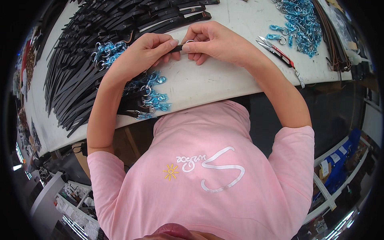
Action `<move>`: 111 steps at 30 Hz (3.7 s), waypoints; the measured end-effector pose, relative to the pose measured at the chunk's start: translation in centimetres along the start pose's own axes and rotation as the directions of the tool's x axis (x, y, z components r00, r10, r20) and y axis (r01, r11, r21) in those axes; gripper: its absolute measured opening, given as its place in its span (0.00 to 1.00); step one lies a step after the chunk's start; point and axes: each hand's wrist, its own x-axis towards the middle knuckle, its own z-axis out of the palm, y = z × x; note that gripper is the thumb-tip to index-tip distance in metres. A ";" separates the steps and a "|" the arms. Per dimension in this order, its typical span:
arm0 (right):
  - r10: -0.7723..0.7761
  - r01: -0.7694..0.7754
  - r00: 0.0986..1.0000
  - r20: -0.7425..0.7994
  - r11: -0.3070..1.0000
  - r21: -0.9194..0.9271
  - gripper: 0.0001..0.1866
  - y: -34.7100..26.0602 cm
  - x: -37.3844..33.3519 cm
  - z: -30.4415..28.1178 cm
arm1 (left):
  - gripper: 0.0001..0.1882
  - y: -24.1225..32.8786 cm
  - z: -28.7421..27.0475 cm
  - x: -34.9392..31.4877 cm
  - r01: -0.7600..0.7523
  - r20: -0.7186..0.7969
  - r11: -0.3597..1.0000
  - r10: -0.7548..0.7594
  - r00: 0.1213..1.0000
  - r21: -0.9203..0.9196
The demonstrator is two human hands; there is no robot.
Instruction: The person repeatedly picks up a black strap and a blue metal clasp, then attaches the clasp to the strap by hand. The person places the finished keychain on a growing pile on the table.
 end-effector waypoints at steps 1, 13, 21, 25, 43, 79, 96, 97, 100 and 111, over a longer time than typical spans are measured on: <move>0.007 -0.007 1.000 -0.001 1.000 -0.006 0.13 0.0 0.0 0.0 | 0.18 -0.1 0.1 0.0 -0.015 -0.009 1.000 0.015 1.000 0.002; 0.035 -0.035 0.999 0.025 0.999 0.025 0.13 -0.1 0.3 -0.4 | 0.16 -0.3 -0.2 -0.5 0.000 -0.013 0.994 -0.001 1.000 -0.108; 0.034 -0.035 0.999 0.029 0.999 0.015 0.13 -0.2 0.4 -0.4 | 0.17 0.5 -0.2 -0.5 0.037 0.017 0.996 -0.036 0.999 -0.080; 0.031 -0.032 0.999 0.030 0.999 0.022 0.13 -0.1 0.4 -0.3 | 0.16 -0.4 -0.1 -0.2 -0.014 -0.002 0.999 0.014 1.000 -0.051; 0.070 -0.070 0.998 -0.008 0.998 0.007 0.11 -0.2 0.4 -0.1 | 0.10 -0.3 2.4 -0.9 -0.090 -0.294 0.946 0.185 0.938 0.310; 0.086 -0.115 0.976 0.200 0.983 0.140 0.14 -1.6 1.8 -0.2 | 0.09 -0.1 1.6 -3.6 -0.310 -0.444 0.892 0.436 0.783 0.330; -0.325 0.254 0.946 -0.024 0.782 -0.570 0.11 0.0 1.0 2.9 | 0.08 -0.3 2.1 -3.5 -0.194 -0.416 0.865 0.405 0.814 0.463; -0.374 0.273 0.926 -0.048 0.754 -0.598 0.11 0.2 0.9 3.2 | 0.09 -0.3 2.1 -3.5 -0.195 -0.402 0.863 0.403 0.822 0.467; -0.162 0.154 0.987 0.024 0.870 -0.469 0.11 -1.4 1.0 2.1 | 0.09 -0.6 1.8 -3.7 -0.210 -0.409 0.860 0.419 0.810 0.465; 0.006 -0.010 0.993 0.121 0.999 0.033 0.15 -0.8 1.1 -1.1 | 0.09 -0.5 1.6 -4.0 -0.186 -0.454 0.875 0.401 0.796 0.447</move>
